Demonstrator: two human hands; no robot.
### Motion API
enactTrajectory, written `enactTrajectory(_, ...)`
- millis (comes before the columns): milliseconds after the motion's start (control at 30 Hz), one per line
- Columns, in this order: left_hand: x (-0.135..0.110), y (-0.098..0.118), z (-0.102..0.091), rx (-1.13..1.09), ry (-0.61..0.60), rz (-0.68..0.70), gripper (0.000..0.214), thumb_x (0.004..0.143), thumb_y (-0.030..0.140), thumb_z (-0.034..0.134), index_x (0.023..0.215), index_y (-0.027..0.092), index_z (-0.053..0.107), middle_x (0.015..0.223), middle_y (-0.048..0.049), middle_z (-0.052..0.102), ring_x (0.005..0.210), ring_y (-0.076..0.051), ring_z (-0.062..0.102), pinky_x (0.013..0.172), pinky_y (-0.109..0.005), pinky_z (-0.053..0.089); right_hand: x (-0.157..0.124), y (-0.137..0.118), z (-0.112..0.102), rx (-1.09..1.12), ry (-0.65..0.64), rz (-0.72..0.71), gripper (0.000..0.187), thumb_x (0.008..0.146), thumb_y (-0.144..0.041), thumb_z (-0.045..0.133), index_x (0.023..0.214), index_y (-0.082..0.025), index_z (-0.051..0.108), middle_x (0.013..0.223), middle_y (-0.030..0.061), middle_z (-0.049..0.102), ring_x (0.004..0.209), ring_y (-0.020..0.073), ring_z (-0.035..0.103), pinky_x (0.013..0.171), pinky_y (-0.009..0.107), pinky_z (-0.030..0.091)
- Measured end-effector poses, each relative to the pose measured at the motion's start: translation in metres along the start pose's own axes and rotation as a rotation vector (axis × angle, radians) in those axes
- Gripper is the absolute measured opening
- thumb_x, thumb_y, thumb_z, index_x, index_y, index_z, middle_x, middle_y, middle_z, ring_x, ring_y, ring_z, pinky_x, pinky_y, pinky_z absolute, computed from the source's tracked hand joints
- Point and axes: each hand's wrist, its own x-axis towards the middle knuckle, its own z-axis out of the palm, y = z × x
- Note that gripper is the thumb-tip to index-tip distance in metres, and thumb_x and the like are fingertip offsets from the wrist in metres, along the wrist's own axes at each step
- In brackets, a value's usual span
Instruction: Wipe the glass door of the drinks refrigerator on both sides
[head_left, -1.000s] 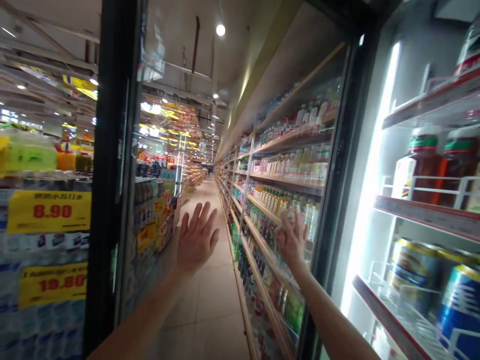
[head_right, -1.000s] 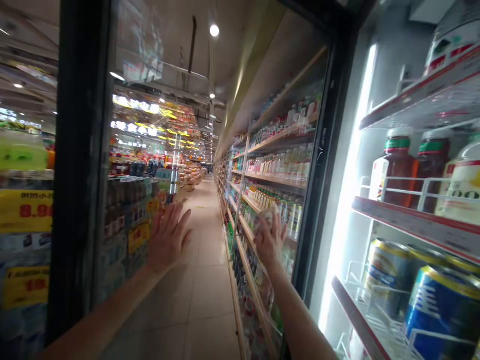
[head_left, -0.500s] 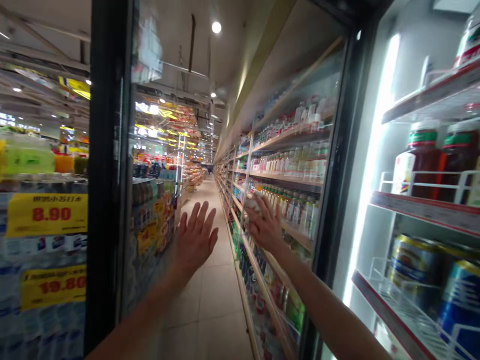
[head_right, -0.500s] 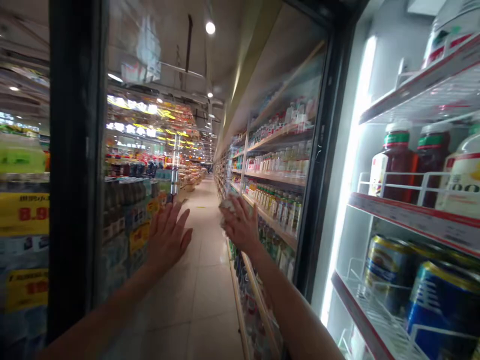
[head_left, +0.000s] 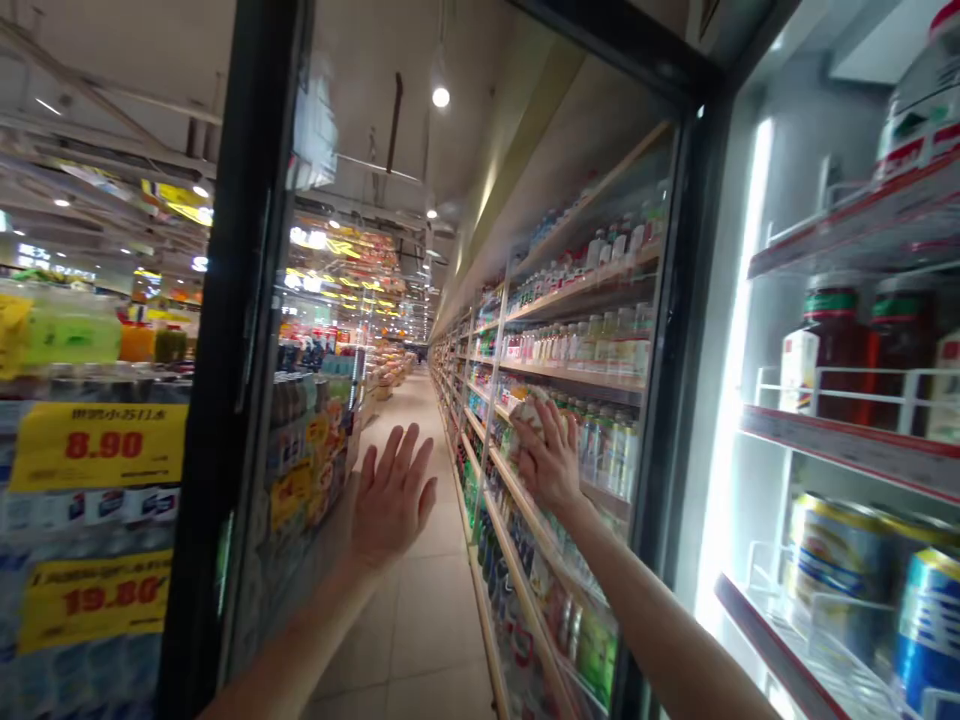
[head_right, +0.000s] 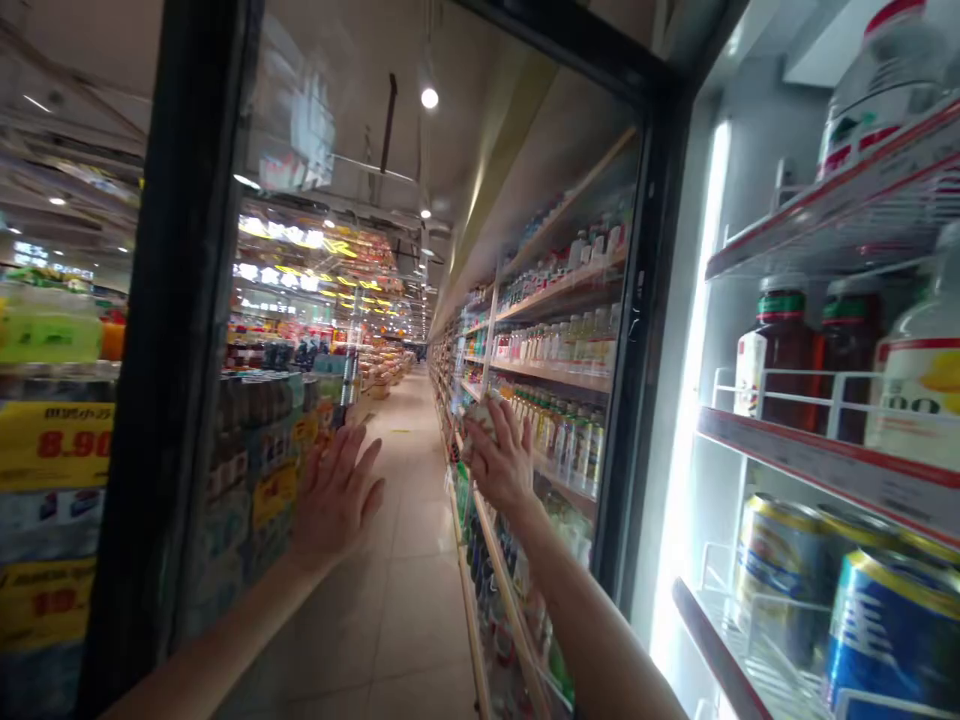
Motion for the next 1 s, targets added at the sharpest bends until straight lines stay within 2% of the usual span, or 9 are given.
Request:
enactTrajectory(67, 0.000, -0.001, 0.000, 0.000, 0.003, 0.005, 0.055, 0.086, 0.025, 0.050, 0.139, 0.017, 0.034, 0.139, -0.0136, 0.043, 0.138, -0.021, 0.021, 0.113, -0.043, 0.016, -0.004, 0.024, -0.007, -0.027, -0.018, 0.013, 0.041, 0.081, -0.022, 0.046, 0.119, -0.029, 0.056, 0.145, 0.0053, 0.035, 0.135, 0.0247, 0.030, 0.109, 0.051, 0.020)
enactTrajectory(200, 0.000, 0.001, 0.000, 0.003, 0.003, 0.006, 0.054, 0.086, 0.024, 0.049, 0.137, 0.016, 0.036, 0.139, -0.0139, 0.043, 0.139, -0.021, 0.020, 0.113, -0.043, 0.016, 0.001, 0.081, -0.020, -0.105, 0.169, 0.483, 0.044, 0.084, -0.023, 0.037, 0.125, -0.022, 0.052, 0.144, 0.0132, 0.035, 0.132, 0.0285, 0.033, 0.102, 0.059, 0.026)
enactTrajectory(267, 0.000, 0.002, 0.001, -0.004, 0.000, -0.012, 0.051, 0.086, 0.024, 0.048, 0.136, 0.015, 0.039, 0.138, -0.0142, 0.044, 0.139, -0.021, 0.020, 0.113, -0.043, 0.016, 0.014, 0.084, -0.019, -0.087, 0.236, 0.604, 0.046, 0.084, -0.023, 0.035, 0.128, -0.020, 0.049, 0.145, 0.0141, 0.033, 0.133, 0.0291, 0.031, 0.100, 0.060, 0.028)
enactTrajectory(333, 0.001, 0.002, 0.001, -0.004, 0.008, -0.013, 0.049, 0.086, 0.024, 0.048, 0.134, 0.014, 0.041, 0.138, -0.0149, 0.045, 0.139, -0.021, 0.020, 0.113, -0.043, 0.016, 0.029, 0.063, -0.012, -0.053, 0.204, 0.527, 0.047, 0.084, -0.023, 0.034, 0.129, -0.022, 0.049, 0.146, 0.0123, 0.031, 0.135, 0.0275, 0.028, 0.102, 0.058, 0.027)
enactTrajectory(467, 0.001, 0.001, 0.001, 0.007, 0.026, 0.011, 0.048, 0.086, 0.024, 0.050, 0.132, 0.014, 0.042, 0.136, -0.0157, 0.046, 0.139, -0.021, 0.020, 0.114, -0.042, 0.015, 0.052, -0.005, 0.007, -0.030, 0.086, 0.094, 0.040, 0.086, -0.025, 0.038, 0.122, -0.027, 0.055, 0.144, 0.0063, 0.037, 0.137, 0.0223, 0.025, 0.109, 0.049, 0.021)
enactTrajectory(567, 0.001, 0.000, -0.001, 0.005, 0.022, 0.018, 0.048, 0.086, 0.025, 0.048, 0.133, 0.014, 0.042, 0.136, -0.0150, 0.046, 0.139, -0.020, 0.021, 0.113, -0.042, 0.015, 0.053, -0.017, 0.010, -0.043, 0.025, -0.122, 0.036, 0.086, -0.029, 0.041, 0.118, -0.031, 0.057, 0.140, 0.0043, 0.043, 0.136, 0.0206, 0.027, 0.110, 0.048, 0.017)
enactTrajectory(633, 0.001, 0.001, -0.002, 0.002, 0.018, 0.014, 0.047, 0.087, 0.025, 0.047, 0.133, 0.015, 0.041, 0.136, -0.0141, 0.047, 0.139, -0.020, 0.021, 0.113, -0.042, 0.016, 0.048, 0.004, 0.004, -0.075, 0.027, -0.040, 0.037, 0.087, -0.029, 0.038, 0.120, -0.029, 0.056, 0.140, 0.0062, 0.042, 0.135, 0.0214, 0.029, 0.109, 0.049, 0.018)
enactTrajectory(833, 0.004, 0.003, -0.004, 0.015, 0.040, 0.005, 0.044, 0.087, 0.024, 0.046, 0.130, 0.015, 0.044, 0.134, -0.0141, 0.050, 0.139, -0.019, 0.017, 0.114, -0.042, 0.015, 0.048, 0.077, -0.012, -0.115, 0.183, 0.559, 0.049, 0.089, -0.028, 0.030, 0.137, -0.020, 0.038, 0.146, 0.0144, 0.032, 0.134, 0.0259, 0.029, 0.105, 0.054, 0.024)
enactTrajectory(1000, -0.001, 0.004, -0.002, 0.005, 0.036, 0.000, 0.044, 0.087, 0.024, 0.046, 0.130, 0.015, 0.044, 0.134, -0.0148, 0.050, 0.139, -0.019, 0.019, 0.113, -0.042, 0.016, 0.062, 0.025, 0.008, -0.063, 0.162, 0.294, 0.053, 0.090, -0.027, 0.031, 0.142, -0.021, 0.027, 0.144, 0.0114, 0.037, 0.138, 0.0222, 0.024, 0.108, 0.050, 0.021)
